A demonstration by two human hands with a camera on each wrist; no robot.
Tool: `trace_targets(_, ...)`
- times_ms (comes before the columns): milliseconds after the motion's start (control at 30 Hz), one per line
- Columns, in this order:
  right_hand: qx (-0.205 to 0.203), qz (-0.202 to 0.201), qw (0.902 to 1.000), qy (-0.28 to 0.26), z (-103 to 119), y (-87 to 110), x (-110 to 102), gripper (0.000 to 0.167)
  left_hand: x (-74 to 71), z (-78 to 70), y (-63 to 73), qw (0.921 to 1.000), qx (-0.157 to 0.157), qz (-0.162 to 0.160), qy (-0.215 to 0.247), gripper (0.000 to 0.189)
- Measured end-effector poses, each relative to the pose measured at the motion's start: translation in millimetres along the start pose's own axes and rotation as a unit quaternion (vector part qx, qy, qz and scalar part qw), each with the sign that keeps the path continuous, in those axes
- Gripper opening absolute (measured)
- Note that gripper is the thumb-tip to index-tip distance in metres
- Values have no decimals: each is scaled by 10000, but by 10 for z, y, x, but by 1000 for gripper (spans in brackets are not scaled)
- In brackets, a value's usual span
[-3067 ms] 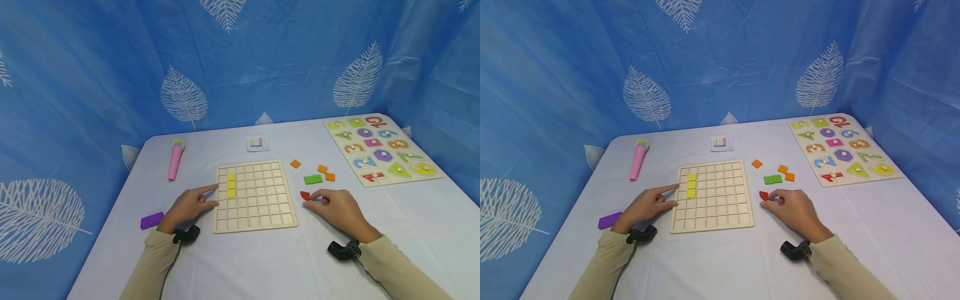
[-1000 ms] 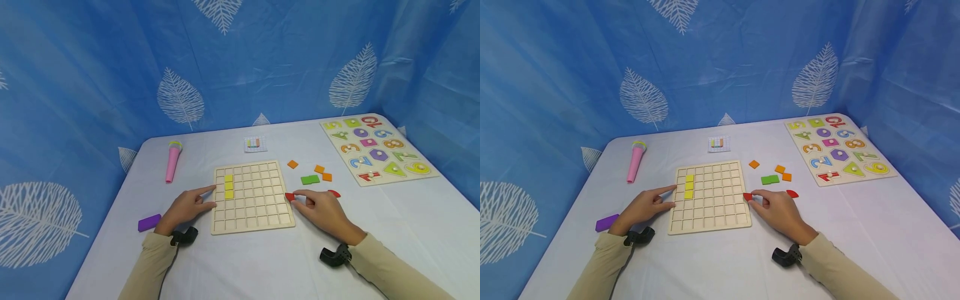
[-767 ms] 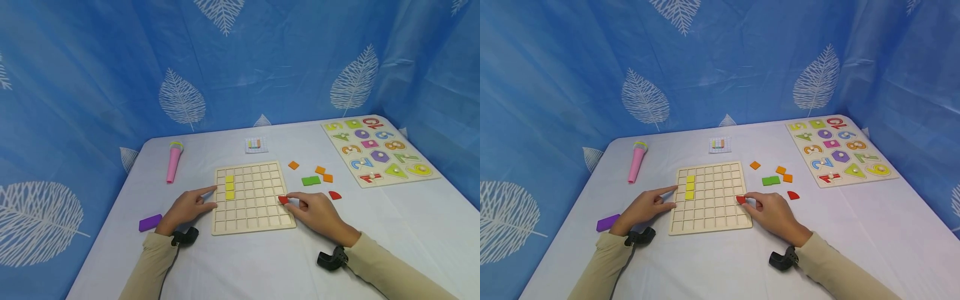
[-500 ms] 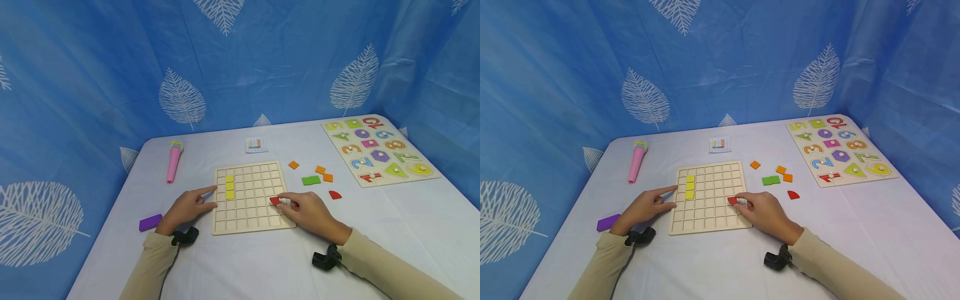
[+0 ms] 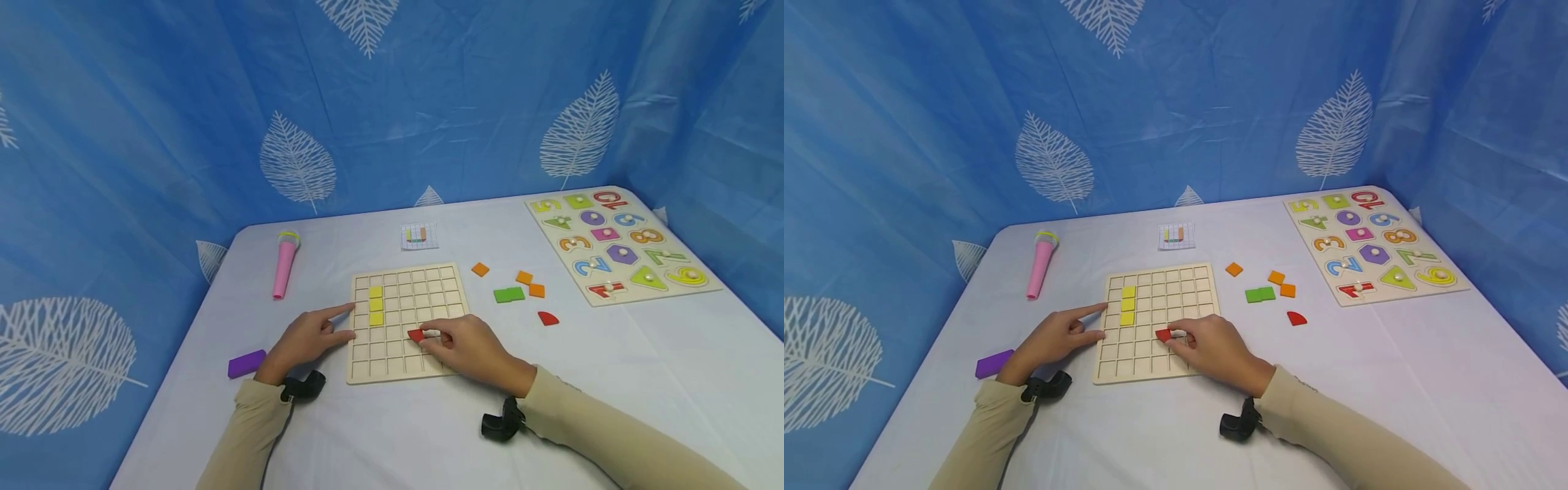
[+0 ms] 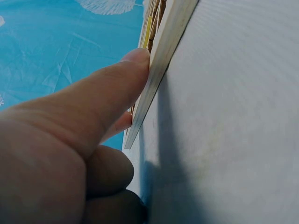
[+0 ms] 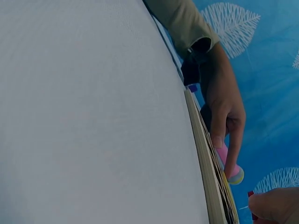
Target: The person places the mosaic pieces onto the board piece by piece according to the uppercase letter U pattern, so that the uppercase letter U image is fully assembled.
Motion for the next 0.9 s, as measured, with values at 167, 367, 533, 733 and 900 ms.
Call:
trace_targets(167, -50, 79, 9999, -77, 84, -90, 82, 23, -15, -7, -20, 10000, 7, 7, -30, 65)
trace_targets(367, -138, 193, 9997, -6, 183, -212, 177, 21, -25, -8, -49, 10000, -76, 0, -59, 65)
trace_targets(533, -153, 309, 9994, 57, 244, -276, 272, 21, -19, -1, -35, 9999, -123, 0, -70, 65)
trace_targets(733, -157, 387, 9991, 96, 309, -347, 378, 21, 3, 11, 3, 10000, -34, 5, -69, 65)
trace_targets(900, -134, 462, 9988, 90, 318, -410, 446, 23, -6, -6, -1, 10000, -64, 39, -33, 65)
Point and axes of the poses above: each hand's wrist, its own y-axis away from the middle knuckle, its own x-axis out of the palm, z = x × y, the point moved 9 cm from there along -y, towards the middle knuckle, and after that the axes turned 1 degree about y, right-handed, at the moved point
